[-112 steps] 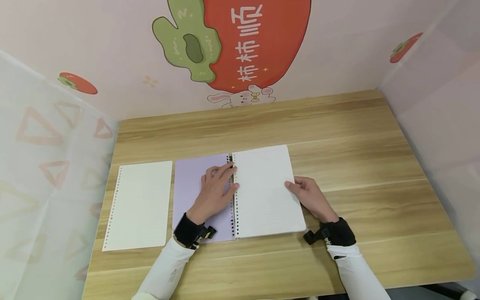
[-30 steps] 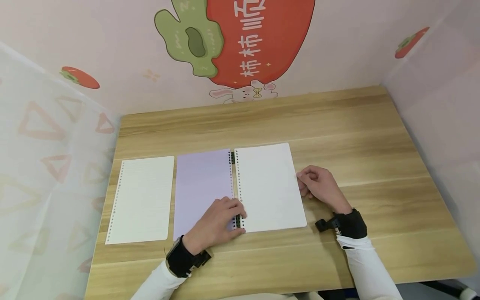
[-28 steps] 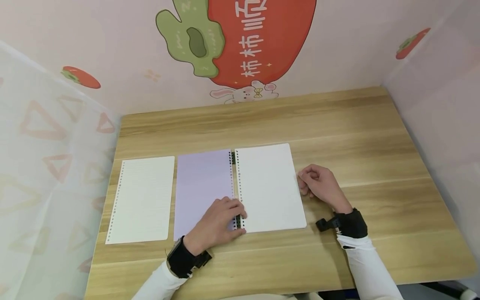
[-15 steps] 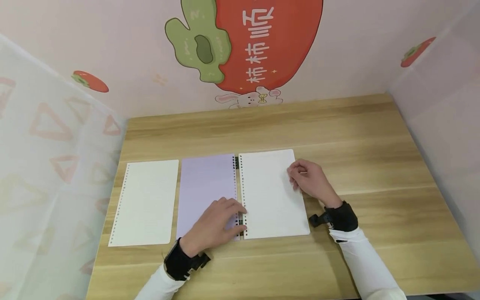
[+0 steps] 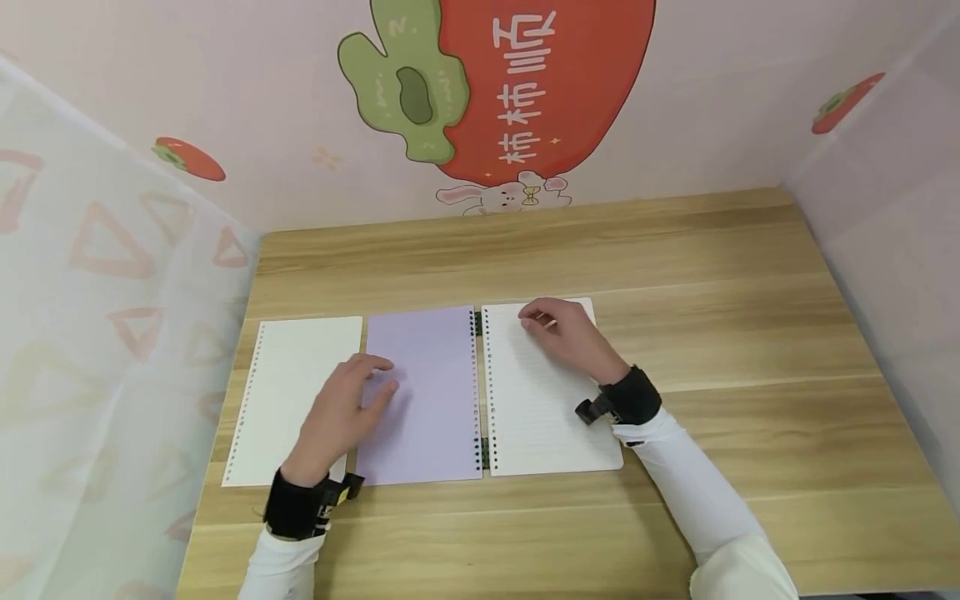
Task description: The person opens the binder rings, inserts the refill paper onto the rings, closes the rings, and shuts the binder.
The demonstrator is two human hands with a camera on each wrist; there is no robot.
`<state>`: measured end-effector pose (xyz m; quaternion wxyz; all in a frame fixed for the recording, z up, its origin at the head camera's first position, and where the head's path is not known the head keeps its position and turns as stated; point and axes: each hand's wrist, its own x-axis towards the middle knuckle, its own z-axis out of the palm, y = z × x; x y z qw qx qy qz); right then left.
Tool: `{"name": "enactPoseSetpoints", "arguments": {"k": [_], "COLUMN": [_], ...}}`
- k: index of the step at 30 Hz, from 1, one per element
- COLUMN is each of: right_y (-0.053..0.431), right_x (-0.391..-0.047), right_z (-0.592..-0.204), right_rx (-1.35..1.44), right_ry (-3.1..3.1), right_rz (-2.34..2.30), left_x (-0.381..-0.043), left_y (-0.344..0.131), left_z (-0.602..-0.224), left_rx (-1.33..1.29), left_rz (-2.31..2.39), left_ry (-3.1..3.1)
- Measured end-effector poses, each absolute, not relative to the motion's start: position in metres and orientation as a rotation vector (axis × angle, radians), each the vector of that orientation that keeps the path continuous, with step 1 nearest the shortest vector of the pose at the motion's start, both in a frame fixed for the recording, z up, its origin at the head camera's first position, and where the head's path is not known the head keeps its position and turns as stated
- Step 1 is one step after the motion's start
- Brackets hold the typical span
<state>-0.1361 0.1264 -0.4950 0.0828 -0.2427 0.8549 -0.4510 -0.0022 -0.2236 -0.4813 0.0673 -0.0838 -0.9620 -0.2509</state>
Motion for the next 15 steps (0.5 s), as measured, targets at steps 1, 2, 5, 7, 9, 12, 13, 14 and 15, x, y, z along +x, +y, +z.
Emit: {"name": "enactPoseSetpoints", "arguments": {"k": [1, 2, 5, 7, 9, 12, 13, 14, 15], "right_y": [0.121, 0.114, 0.095, 0.081, 0.067, 0.044, 0.037, 0.030, 0.023], "right_x": [-0.137, -0.137, -0.137, -0.135, -0.132, -0.126, -0.124, -0.122, -0.119], "right_z": [-0.494, -0.494, -0.493, -0.492, -0.489, -0.487, -0.486, -0.486, -0.485], "right_rx": [-0.749, -0.775, -0.867, -0.929, -0.997, -1.093, -1.123, -1.147, -1.167], "right_ry": [2.543, 2.530, 2.481, 2.440, 2.409, 2.370, 2.363, 2.351, 2.343], "right_rz": [-1.347, -1.348, -1.339, -1.331, -1.308, -1.243, -1.212, -1.189, -1.160], "left_x": [-0.002, -0.001, 0.002, 0.003, 0.005, 0.010, 0.011, 0.012, 0.013], "left_y": [-0.230, -0.237, -0.257, -0.269, -0.279, -0.294, -0.298, -0.302, -0.306], "left_z": [-0.481, -0.481, -0.482, -0.483, -0.484, -0.486, -0.486, -0.486, -0.486], "left_rx": [-0.203, -0.153, -0.005, 0.078, 0.142, 0.240, 0.272, 0.304, 0.339], "left_rz": [-0.749, -0.744, -0.725, -0.719, -0.712, -0.699, -0.701, -0.704, -0.709], "left_ry": [-2.910, -2.920, -2.952, -2.962, -2.958, -2.944, -2.940, -2.937, -2.936]}}
